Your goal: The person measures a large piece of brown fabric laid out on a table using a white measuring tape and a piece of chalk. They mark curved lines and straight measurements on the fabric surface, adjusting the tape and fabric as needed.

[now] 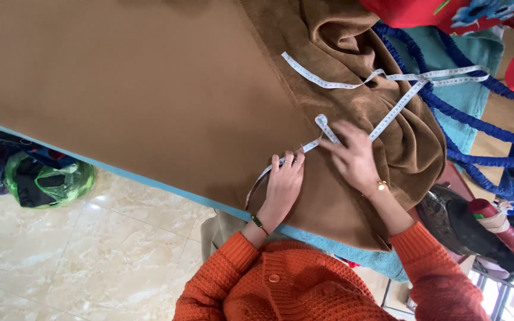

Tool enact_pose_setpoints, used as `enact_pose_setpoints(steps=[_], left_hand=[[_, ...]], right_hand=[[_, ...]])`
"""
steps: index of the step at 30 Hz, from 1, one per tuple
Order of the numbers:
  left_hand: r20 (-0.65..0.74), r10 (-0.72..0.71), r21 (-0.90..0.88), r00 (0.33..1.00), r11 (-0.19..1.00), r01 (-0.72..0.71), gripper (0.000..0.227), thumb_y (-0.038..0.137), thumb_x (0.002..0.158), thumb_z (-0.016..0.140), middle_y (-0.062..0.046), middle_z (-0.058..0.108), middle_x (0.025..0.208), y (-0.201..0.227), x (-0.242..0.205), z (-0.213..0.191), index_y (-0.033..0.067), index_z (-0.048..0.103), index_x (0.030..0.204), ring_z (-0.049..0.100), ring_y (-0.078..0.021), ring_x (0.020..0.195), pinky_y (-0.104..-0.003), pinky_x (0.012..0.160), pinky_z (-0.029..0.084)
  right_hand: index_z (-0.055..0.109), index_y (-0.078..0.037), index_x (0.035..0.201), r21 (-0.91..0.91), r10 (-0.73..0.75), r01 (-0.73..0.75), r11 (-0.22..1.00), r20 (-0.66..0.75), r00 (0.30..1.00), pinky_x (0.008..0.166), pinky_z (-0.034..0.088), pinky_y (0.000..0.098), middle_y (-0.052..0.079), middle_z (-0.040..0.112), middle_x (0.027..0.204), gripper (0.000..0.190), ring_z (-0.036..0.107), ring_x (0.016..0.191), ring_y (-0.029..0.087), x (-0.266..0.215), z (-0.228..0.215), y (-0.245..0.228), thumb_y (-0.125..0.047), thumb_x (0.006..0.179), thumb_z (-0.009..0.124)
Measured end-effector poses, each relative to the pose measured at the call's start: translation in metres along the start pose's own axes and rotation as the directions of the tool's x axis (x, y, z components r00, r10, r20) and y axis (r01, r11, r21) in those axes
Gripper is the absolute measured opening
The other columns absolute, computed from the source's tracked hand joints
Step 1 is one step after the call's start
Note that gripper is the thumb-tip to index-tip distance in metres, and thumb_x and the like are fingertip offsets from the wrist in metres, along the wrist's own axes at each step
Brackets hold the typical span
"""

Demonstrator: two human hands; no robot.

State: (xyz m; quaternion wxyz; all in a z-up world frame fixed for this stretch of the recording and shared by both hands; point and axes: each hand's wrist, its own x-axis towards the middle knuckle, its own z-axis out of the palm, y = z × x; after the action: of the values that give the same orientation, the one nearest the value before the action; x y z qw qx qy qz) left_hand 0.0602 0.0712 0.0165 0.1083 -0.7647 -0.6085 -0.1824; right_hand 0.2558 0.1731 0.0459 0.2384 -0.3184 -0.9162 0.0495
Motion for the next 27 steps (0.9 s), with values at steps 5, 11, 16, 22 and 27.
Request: enact_pose_setpoints(steps=[5,11,16,22,27], left_hand=[[0.056,-0.016,0.038,0.998,0.999,0.014,0.029,0.006,0.096,0.056,-0.009,0.057,0.126,0.004,-0.002,0.001,0.0038,0.070,0.122,0.053,-0.0285,0.115,-0.047,0.095,0.042],[0.090,-0.016,0.094,0.996,0.996,0.008,0.030,0.004,0.095,0.054,-0.010,0.057,0.128,0.009,-0.002,0.001,0.0039,0.070,0.121,0.052,-0.0304,0.116,-0.047,0.095,0.041],[0.111,-0.031,0.131,0.993,0.991,0.017,0.030,0.009,0.094,0.055,-0.008,0.058,0.129,0.011,0.001,-0.009,0.0059,0.071,0.119,0.052,-0.0282,0.118,-0.046,0.098,0.040],[0.127,-0.036,0.145,0.991,0.989,0.017,0.036,0.007,0.095,0.053,-0.009,0.055,0.132,0.014,-0.005,0.004,0.0035,0.066,0.129,0.052,-0.0287,0.119,-0.047,0.099,0.039],[0.142,-0.039,0.121,0.989,0.992,0.022,0.039,0.008,0.094,0.054,-0.009,0.054,0.136,0.015,-0.009,0.013,0.0034,0.065,0.131,0.051,-0.0293,0.119,-0.048,0.099,0.039]], right_hand=[[0.071,-0.011,0.128,0.148,0.522,-0.505,0.850,-0.121,0.844,0.090,0.050,0.0451,0.013,0.064,0.103,0.027,0.065,0.098,0.033,-0.030,-0.036,0.000,-0.003,0.103,0.063],[0.072,-0.018,0.107,-0.189,0.588,-0.569,0.800,0.060,0.807,0.082,0.054,0.0439,0.004,0.067,0.087,0.014,0.070,0.087,0.027,-0.075,-0.023,-0.001,-0.030,0.101,0.072],[0.064,-0.012,0.115,-0.452,0.609,-0.535,0.714,0.024,0.792,0.081,0.050,0.0437,0.009,0.065,0.094,0.050,0.070,0.090,0.030,-0.084,-0.011,-0.002,-0.057,0.094,0.069],[0.064,-0.014,0.106,-0.332,0.683,-0.638,0.695,0.025,0.730,0.084,0.045,0.0434,0.006,0.064,0.096,0.048,0.067,0.094,0.031,-0.083,-0.011,-0.002,-0.055,0.085,0.078],[0.068,-0.012,0.100,-0.019,0.751,-0.753,0.658,0.074,0.656,0.079,0.052,0.0500,0.011,0.072,0.095,0.032,0.070,0.091,0.039,-0.070,-0.018,-0.011,-0.033,0.084,0.086]])
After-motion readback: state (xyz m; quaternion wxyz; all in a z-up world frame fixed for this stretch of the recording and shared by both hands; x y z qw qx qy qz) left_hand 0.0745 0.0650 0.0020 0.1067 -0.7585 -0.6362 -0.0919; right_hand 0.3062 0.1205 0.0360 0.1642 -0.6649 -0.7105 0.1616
